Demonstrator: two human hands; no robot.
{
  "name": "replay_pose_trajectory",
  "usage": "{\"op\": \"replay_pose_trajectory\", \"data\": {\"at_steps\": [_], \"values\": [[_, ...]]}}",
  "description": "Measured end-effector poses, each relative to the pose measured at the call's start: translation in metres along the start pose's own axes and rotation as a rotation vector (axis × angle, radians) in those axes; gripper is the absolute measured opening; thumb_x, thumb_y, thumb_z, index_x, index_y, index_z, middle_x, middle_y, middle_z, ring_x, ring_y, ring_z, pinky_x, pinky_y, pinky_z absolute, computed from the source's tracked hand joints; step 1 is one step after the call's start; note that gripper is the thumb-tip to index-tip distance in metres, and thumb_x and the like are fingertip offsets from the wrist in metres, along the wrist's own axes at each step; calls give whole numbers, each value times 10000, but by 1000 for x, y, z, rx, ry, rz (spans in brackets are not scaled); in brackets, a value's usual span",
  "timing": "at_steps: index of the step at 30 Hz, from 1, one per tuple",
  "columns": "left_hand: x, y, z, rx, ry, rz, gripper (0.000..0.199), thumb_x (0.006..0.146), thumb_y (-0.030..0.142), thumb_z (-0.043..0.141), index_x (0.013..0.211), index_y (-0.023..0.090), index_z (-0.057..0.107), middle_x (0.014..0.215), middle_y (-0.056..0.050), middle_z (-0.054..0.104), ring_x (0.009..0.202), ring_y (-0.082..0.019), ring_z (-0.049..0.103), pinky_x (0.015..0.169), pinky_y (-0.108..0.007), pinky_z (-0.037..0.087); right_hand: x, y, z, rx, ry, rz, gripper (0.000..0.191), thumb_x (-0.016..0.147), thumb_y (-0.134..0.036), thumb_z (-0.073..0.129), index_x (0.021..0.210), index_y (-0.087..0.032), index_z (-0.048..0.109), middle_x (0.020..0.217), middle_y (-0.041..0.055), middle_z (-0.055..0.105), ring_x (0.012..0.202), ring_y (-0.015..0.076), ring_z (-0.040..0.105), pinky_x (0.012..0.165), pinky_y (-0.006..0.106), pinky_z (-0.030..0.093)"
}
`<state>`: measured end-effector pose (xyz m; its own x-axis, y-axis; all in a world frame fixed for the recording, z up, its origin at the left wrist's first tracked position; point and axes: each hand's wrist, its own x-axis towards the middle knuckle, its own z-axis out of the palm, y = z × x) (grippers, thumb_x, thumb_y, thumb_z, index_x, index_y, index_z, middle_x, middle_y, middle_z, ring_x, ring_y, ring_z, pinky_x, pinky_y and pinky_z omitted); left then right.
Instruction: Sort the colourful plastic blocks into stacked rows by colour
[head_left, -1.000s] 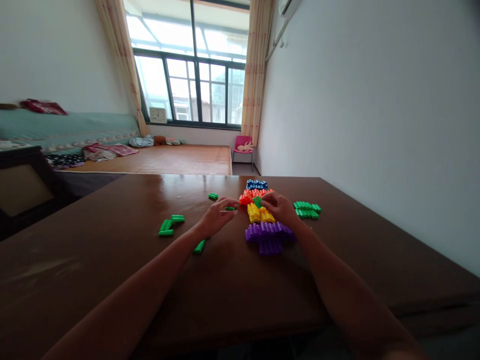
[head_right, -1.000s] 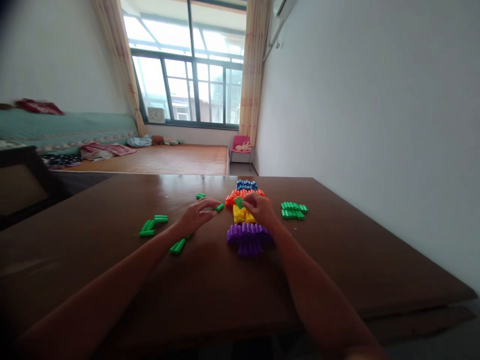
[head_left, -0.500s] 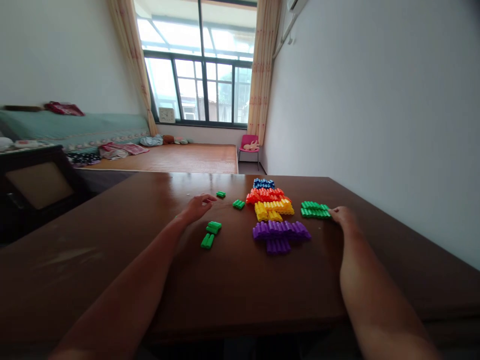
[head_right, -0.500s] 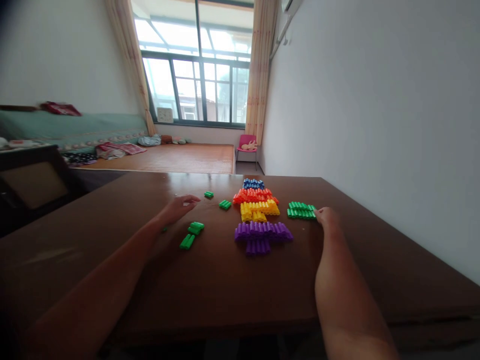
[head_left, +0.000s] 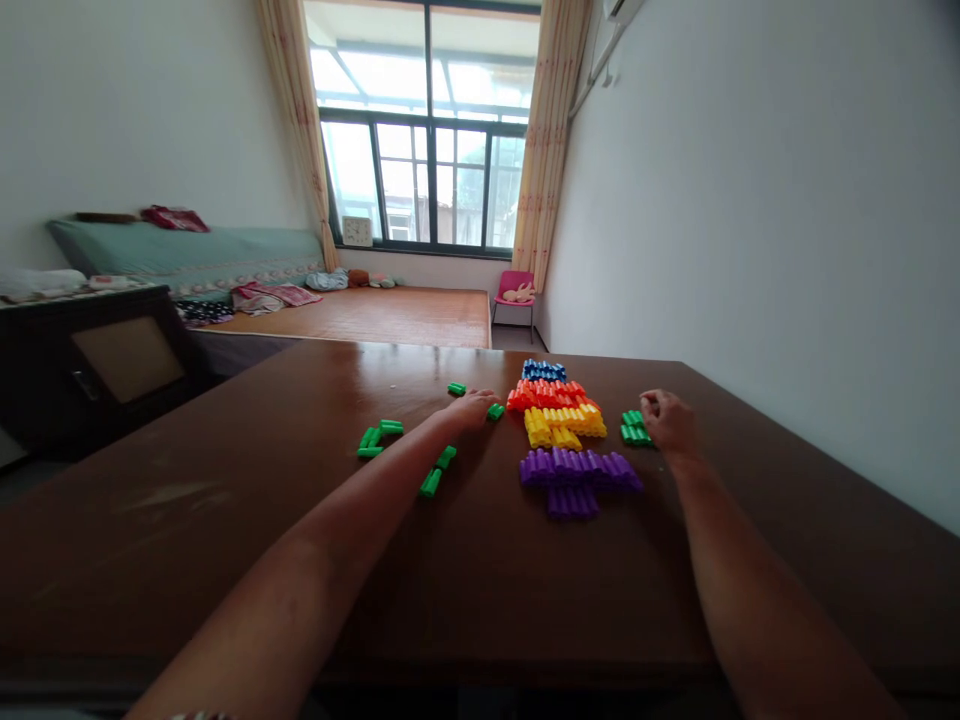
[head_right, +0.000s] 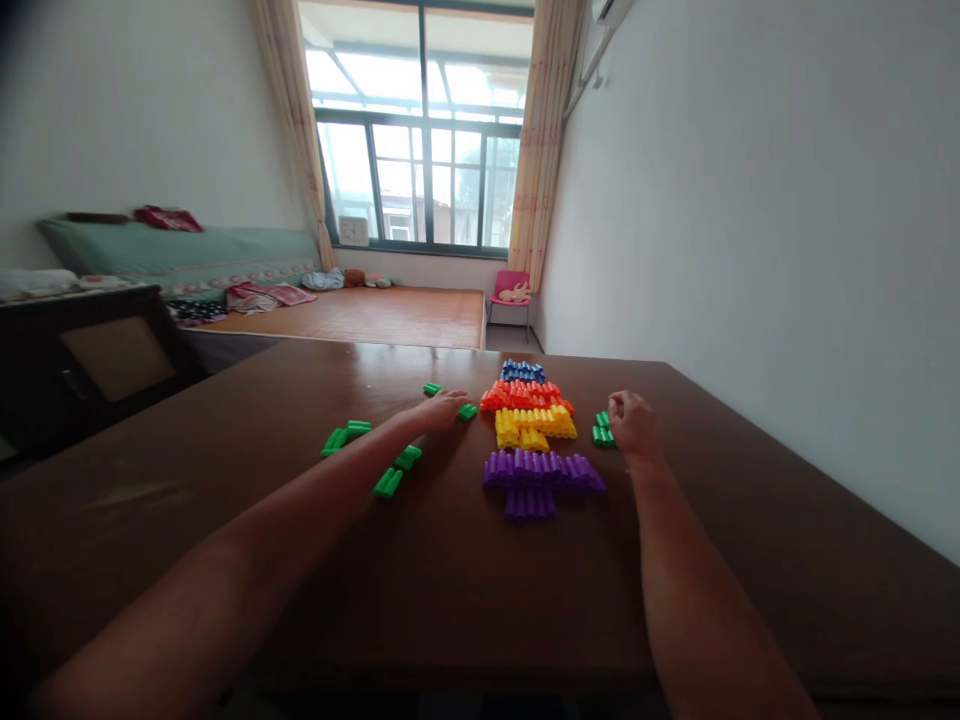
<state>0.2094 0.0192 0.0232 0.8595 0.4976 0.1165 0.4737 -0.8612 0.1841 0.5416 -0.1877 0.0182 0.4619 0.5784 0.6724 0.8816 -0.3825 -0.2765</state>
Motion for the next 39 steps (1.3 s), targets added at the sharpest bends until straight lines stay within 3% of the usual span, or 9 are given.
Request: {"op": "replay_pose_trajectory", "data": {"at_steps": [7, 14, 16, 19, 23, 26, 32, 36, 39], "values": [[-6, 0, -7, -86, 80, -137, 318, 716, 232, 667, 1024, 154, 660, 974, -93, 656, 933, -249, 630, 850, -342, 497, 2, -33, -12, 270, -60, 19, 260, 862, -357, 474, 952, -182, 645, 938, 105, 682, 774, 195, 619, 801, 344, 478], [-13, 91, -30, -234, 468, 151, 503, 752, 303, 685, 1232, 240, 548, 1129, -76, 544, 1004, -219, 578, 895, -352, 501, -15, -116, -33, 975, -577, -69, 455, 812, -538, 589, 1088, -176, 609, 896, 59, 705, 679, 148, 635, 609, 275, 519], [-11, 115, -32, -209, 491, 196, 522, 773, 292, 673, 1271, 258, 521, 1186, -85, 511, 1076, -239, 546, 923, -368, 493, -15, -119, -37, 1043, -582, -80, 457, 785, -537, 629, 1062, -173, 625, 880, 55, 712, 722, 156, 646, 628, 272, 525], [-11, 126, -33, -192, 485, 258, 596, 780, 312, 678, 1334, 251, 467, 1277, -106, 477, 1195, -274, 477, 1006, -422, 453, -5, -82, -40, 1046, -491, 35, 452, 737, -519, 679, 1025, -171, 653, 924, 67, 721, 763, 162, 652, 654, 271, 530], [-27, 100, -36, -182, 469, 256, 480, 822, 291, 616, 1288, 224, 520, 1316, -108, 485, 1238, -268, 462, 1076, -438, 401, 9, 0, -39, 818, -307, 391, 369, 658, -461, 730, 867, -159, 695, 756, 64, 711, 605, 142, 610, 536, 245, 491], [-50, 67, -38, -188, 493, 164, 407, 824, 251, 573, 1231, 225, 571, 1295, -94, 507, 1238, -251, 479, 1092, -427, 391, 7, 34, -37, 627, -346, 490, 346, 647, -466, 721, 781, -147, 714, 539, 33, 629, 484, 134, 545, 446, 235, 425], [-102, -19, -44, -201, 483, -53, 385, 814, 355, 539, 1159, 208, 621, 1269, -93, 530, 1142, -242, 551, 947, -395, 516, -4, 28, -27, 302, -292, 348, 336, 666, -495, 688, 707, -163, 723, 530, 57, 631, 571, 173, 606, 531, 242, 441], [-142, -77, -59, -114, 496, -202, 422, 785, 428, 543, 1110, 179, 647, 1209, -109, 577, 1166, -265, 537, 984, -408, 481, 0, 29, -19, 241, -311, 371, 333, 703, -498, 628, 697, -172, 699, 598, 86, 652, 649, 231, 634, 607, 309, 463], [-176, -106, -72, -73, 340, -354, 492, 772, 507, 542, 1093, 155, 663, 1123, -115, 640, 1100, -275, 582, 985, -401, 462, 7, 35, -8, 158, -208, 385, 301, 729, -451, 595, 762, -162, 672, 747, 122, 688, 710, 243, 632, 650, 340, 461]]}}
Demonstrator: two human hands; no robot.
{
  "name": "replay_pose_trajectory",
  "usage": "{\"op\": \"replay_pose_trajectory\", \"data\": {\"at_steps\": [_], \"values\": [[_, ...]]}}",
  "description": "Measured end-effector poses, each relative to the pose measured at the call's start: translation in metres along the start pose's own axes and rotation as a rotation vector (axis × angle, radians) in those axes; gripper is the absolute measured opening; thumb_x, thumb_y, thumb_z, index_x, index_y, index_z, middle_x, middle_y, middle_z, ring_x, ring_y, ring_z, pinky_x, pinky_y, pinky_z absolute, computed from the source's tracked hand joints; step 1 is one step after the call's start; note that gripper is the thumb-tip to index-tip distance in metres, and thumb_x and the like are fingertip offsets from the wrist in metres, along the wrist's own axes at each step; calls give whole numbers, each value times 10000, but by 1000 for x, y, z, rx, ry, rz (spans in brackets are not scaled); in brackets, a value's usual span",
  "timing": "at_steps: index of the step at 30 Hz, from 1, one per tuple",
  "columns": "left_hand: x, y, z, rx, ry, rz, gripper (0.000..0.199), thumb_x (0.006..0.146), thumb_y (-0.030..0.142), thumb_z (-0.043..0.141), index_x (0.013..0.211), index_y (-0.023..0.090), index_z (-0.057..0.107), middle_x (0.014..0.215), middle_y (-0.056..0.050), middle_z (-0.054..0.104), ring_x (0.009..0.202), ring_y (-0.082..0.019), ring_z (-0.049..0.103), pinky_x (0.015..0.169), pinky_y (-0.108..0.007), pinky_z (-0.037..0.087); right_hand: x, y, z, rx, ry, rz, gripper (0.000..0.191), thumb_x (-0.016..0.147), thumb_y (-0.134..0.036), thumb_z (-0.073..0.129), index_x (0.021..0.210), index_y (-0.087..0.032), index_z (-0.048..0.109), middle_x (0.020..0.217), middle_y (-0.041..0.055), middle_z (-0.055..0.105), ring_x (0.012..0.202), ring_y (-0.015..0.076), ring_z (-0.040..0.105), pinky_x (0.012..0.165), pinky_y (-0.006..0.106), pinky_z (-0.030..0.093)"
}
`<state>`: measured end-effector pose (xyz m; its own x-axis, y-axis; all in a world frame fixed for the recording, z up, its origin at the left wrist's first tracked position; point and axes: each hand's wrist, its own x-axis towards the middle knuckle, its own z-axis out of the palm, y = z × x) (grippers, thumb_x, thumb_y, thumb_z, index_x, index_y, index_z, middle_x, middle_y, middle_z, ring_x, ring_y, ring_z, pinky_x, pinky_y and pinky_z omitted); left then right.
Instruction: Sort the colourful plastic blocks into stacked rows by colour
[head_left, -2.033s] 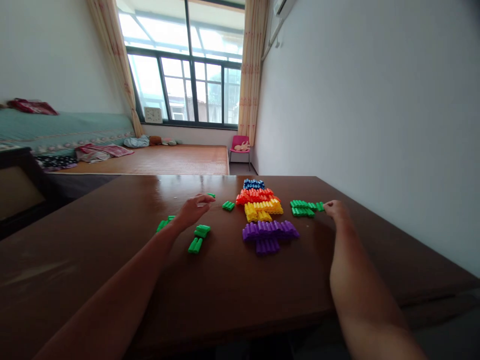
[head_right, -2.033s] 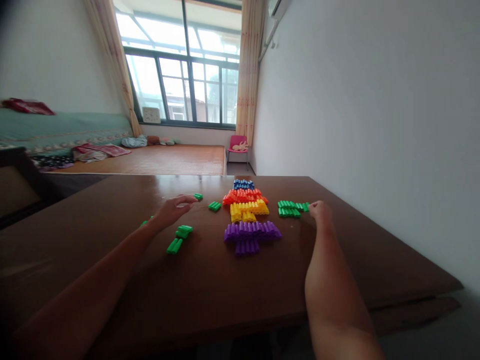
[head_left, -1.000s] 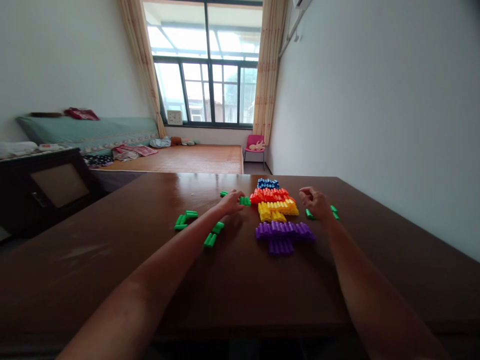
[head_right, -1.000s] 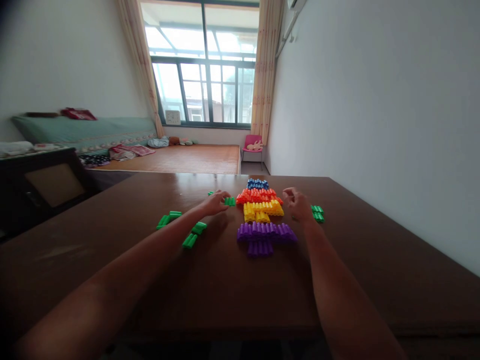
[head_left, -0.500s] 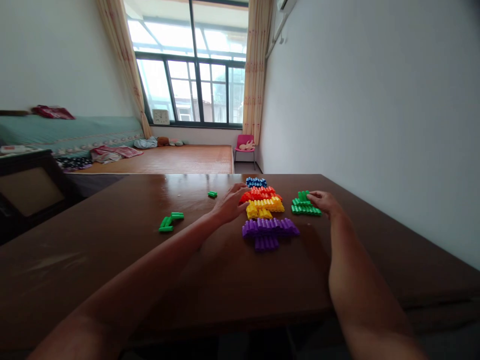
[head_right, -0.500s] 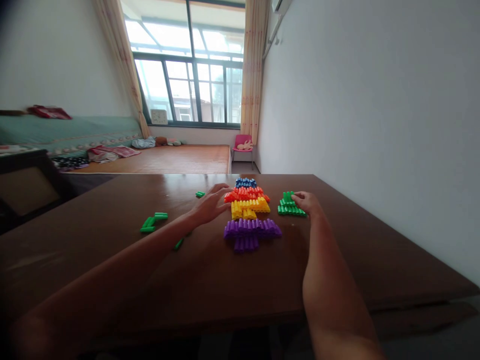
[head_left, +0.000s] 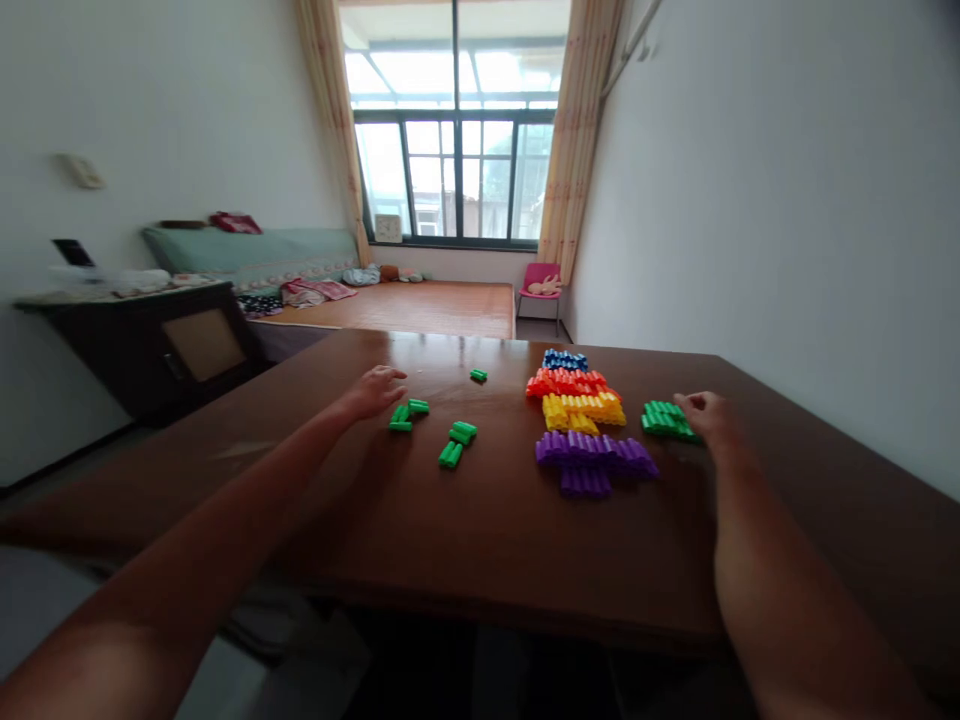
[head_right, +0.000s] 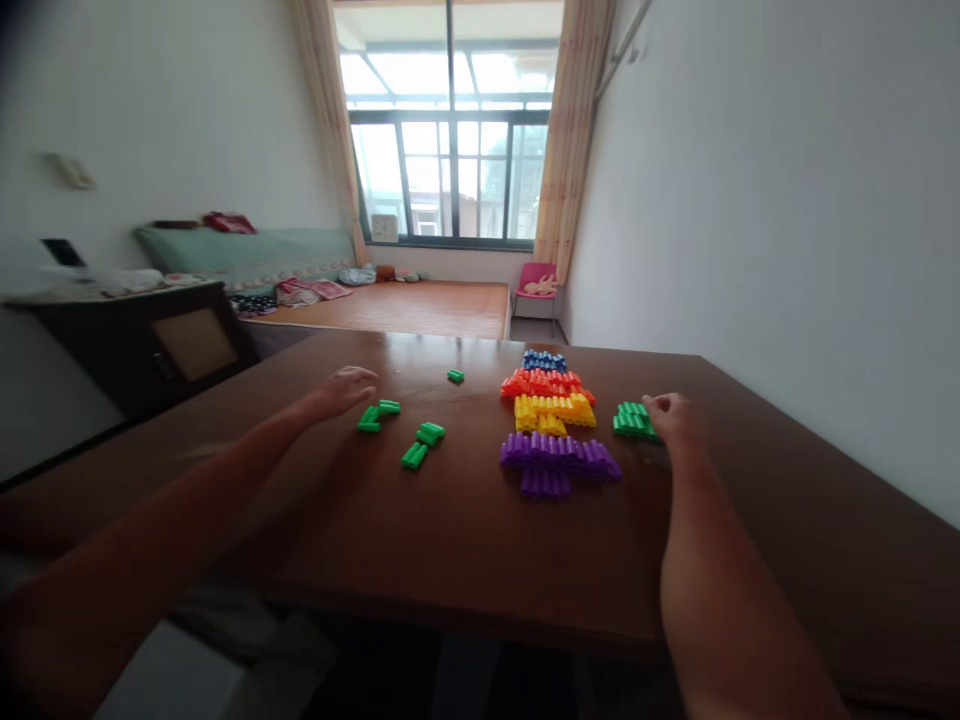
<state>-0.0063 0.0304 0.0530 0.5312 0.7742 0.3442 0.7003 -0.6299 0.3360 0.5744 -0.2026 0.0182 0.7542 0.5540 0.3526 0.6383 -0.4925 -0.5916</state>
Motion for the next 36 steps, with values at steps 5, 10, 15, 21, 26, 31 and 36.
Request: {"op": "replay_pose_trajectory", "data": {"at_steps": [5, 10, 15, 21, 26, 31, 36], "values": [[-30, -21, -8, -45, -298, -122, 770, 657, 625, 645, 1278, 174, 580, 1193, -110, 648, 999, -259, 648, 834, -299, 513, 4, -5, 17, 40, 113, -158, 260, 779, -408, 537, 835, -176, 642, 851, 139, 691, 733, 222, 611, 668, 338, 446], [-29, -9, 22, 60, -209, -49, 778, 627, 582, 706, 1291, 201, 570, 1321, -119, 588, 1195, -300, 551, 1000, -349, 431, -4, -15, 26, 37, 112, -229, 230, 785, -381, 513, 853, -204, 643, 839, 118, 691, 698, 213, 607, 662, 341, 441], [-5, 12, 48, 30, -116, 8, 495, 691, 440, 678, 1135, 221, 675, 1193, -87, 656, 1074, -264, 617, 965, -338, 465, -5, -17, 30, 22, 118, -279, 267, 776, -395, 501, 887, -211, 659, 813, 79, 694, 700, 216, 619, 661, 332, 448], [27, 35, 69, -98, -35, 16, 393, 647, 329, 715, 1009, 175, 711, 1096, -100, 661, 1082, -264, 602, 979, -347, 467, -11, -24, 24, -24, 160, -330, 281, 794, -378, 498, 906, -199, 682, 732, 69, 684, 664, 209, 612, 651, 327, 438], [43, 40, 78, -274, 14, -172, 271, 681, 296, 711, 921, 172, 692, 856, -50, 699, 890, -224, 664, 848, -325, 523, -15, -32, 16, -8, 218, -330, 294, 799, -375, 502, 913, -178, 688, 721, 78, 679, 663, 212, 617, 647, 327, 447], [45, 65, 81, -593, 74, -125, 325, 692, 235, 705, 995, 156, 615, 898, -55, 696, 759, -173, 677, 685, -297, 545, -29, -60, 11, 194, 131, -366, 335, 830, -436, 506, 969, -179, 671, 808, 80, 696, 665, 192, 622, 659, 328, 483], [47, 146, 80, -726, 73, 162, 306, 671, 231, 744, 911, 167, 565, 821, -6, 653, 757, -140, 645, 695, -269, 533, -74, -119, 17, 517, -456, -514, 430, 830, -521, 566, 1110, -201, 628, 965, 77, 702, 689, 165, 625, 610, 304, 521]]}}
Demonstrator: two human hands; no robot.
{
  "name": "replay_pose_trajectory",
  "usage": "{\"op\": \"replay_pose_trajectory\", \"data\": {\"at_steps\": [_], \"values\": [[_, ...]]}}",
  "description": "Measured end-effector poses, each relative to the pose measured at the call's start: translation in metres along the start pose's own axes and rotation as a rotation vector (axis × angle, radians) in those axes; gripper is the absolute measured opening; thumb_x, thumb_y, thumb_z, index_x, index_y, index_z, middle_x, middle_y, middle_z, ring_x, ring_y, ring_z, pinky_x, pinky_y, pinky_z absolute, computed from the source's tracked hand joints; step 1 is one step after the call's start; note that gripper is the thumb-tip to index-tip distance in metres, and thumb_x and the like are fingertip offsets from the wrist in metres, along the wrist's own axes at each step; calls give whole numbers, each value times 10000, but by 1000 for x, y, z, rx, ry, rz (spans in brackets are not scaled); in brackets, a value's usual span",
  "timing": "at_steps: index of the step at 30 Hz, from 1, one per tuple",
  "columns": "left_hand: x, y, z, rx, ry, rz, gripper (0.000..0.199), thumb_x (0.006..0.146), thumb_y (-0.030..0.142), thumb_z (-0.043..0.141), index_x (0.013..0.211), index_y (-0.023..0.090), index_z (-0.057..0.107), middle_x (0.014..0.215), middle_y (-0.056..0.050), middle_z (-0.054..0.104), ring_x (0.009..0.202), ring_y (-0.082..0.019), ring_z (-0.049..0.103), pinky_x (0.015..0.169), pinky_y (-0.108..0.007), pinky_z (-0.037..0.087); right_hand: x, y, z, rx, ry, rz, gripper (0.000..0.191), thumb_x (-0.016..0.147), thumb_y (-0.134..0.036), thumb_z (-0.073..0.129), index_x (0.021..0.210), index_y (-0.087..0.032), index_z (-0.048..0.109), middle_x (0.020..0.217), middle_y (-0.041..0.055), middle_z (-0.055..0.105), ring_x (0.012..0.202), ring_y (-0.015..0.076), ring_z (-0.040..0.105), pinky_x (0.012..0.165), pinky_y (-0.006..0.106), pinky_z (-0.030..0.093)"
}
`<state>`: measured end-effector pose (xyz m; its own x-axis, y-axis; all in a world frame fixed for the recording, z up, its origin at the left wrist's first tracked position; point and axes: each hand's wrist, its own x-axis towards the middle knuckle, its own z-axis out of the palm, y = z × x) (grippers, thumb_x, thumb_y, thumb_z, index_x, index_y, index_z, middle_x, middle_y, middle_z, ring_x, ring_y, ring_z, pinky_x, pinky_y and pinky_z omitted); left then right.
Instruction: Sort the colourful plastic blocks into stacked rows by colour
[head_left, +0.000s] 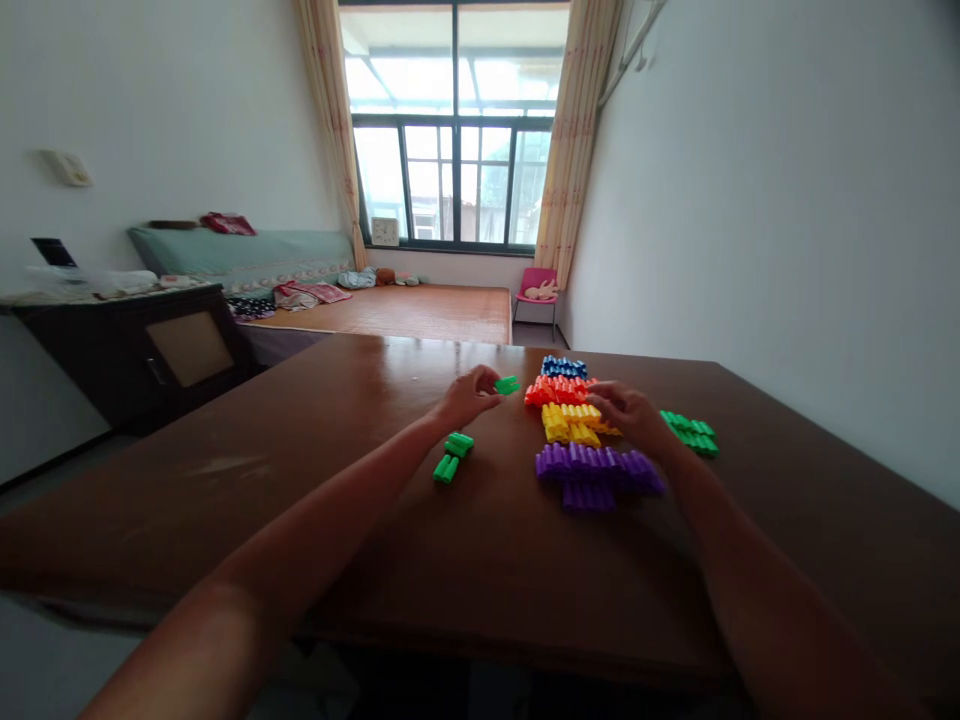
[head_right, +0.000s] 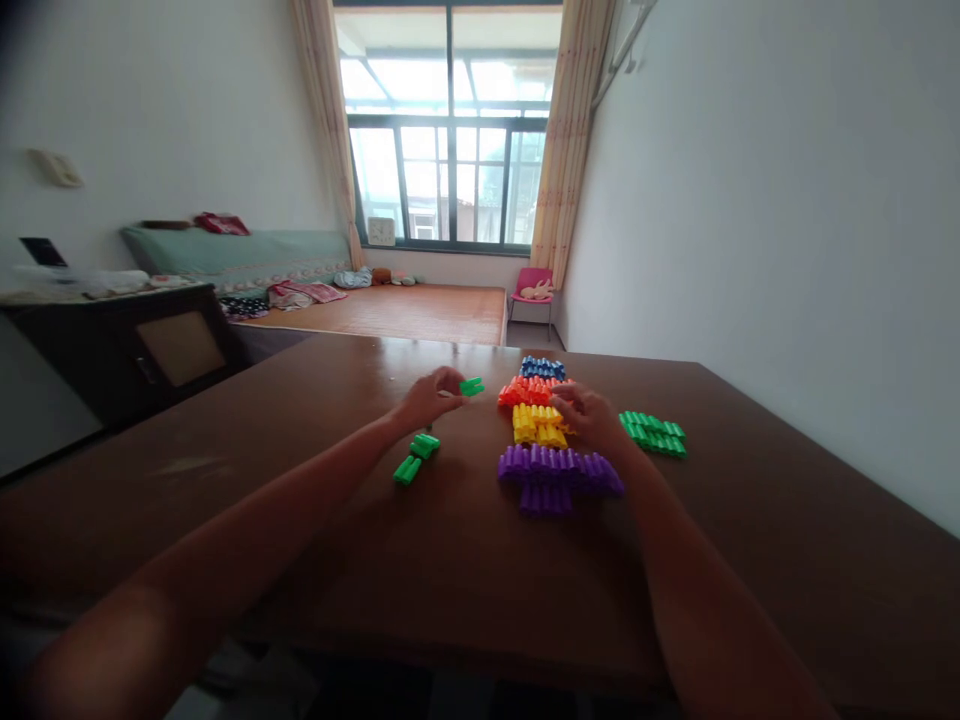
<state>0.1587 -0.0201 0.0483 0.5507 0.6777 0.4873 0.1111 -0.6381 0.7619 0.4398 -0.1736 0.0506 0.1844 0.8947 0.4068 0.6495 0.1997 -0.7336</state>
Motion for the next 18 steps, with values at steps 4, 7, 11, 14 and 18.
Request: {"op": "replay_pose_trajectory", "data": {"at_steps": [4, 7, 11, 14, 18], "values": [[7, 43, 41, -1, -58, 171, 290, 703, 247, 723, 895, 184, 514, 842, 8, 606, 745, -119, 607, 655, -235, 514, -3, -27, 34, 280, -194, -66, 443, 852, -509, 560, 1189, -222, 583, 1113, 80, 667, 818, 166, 639, 661, 304, 541], [7, 56, 59, 125, -28, 239, 254, 741, 278, 695, 868, 193, 493, 830, 15, 573, 708, -111, 563, 620, -222, 487, -2, -33, 43, 397, -83, -91, 405, 862, -504, 550, 1154, -226, 589, 1028, 58, 675, 843, 161, 628, 669, 293, 530], [1, 59, 71, 223, -65, 274, 228, 769, 282, 675, 901, 197, 510, 826, 13, 573, 698, -116, 546, 624, -233, 483, 3, -32, 39, 399, -8, -119, 367, 825, -495, 607, 1056, -212, 635, 944, 40, 683, 850, 164, 618, 716, 299, 517], [0, 60, 67, 231, -139, 287, 192, 796, 241, 631, 967, 199, 552, 916, -8, 580, 722, -112, 572, 639, -238, 501, 6, -16, 14, 300, 46, -96, 372, 821, -502, 597, 1029, -201, 660, 950, 43, 688, 841, 162, 608, 736, 302, 511], [2, 55, 35, 250, -108, 262, 213, 809, 216, 570, 1018, 199, 609, 1084, -46, 571, 816, -124, 614, 627, -224, 518, -2, 42, -60, 37, 257, 97, 439, 846, -517, 504, 1107, -195, 650, 887, 49, 685, 707, 141, 591, 592, 258, 482]]}}
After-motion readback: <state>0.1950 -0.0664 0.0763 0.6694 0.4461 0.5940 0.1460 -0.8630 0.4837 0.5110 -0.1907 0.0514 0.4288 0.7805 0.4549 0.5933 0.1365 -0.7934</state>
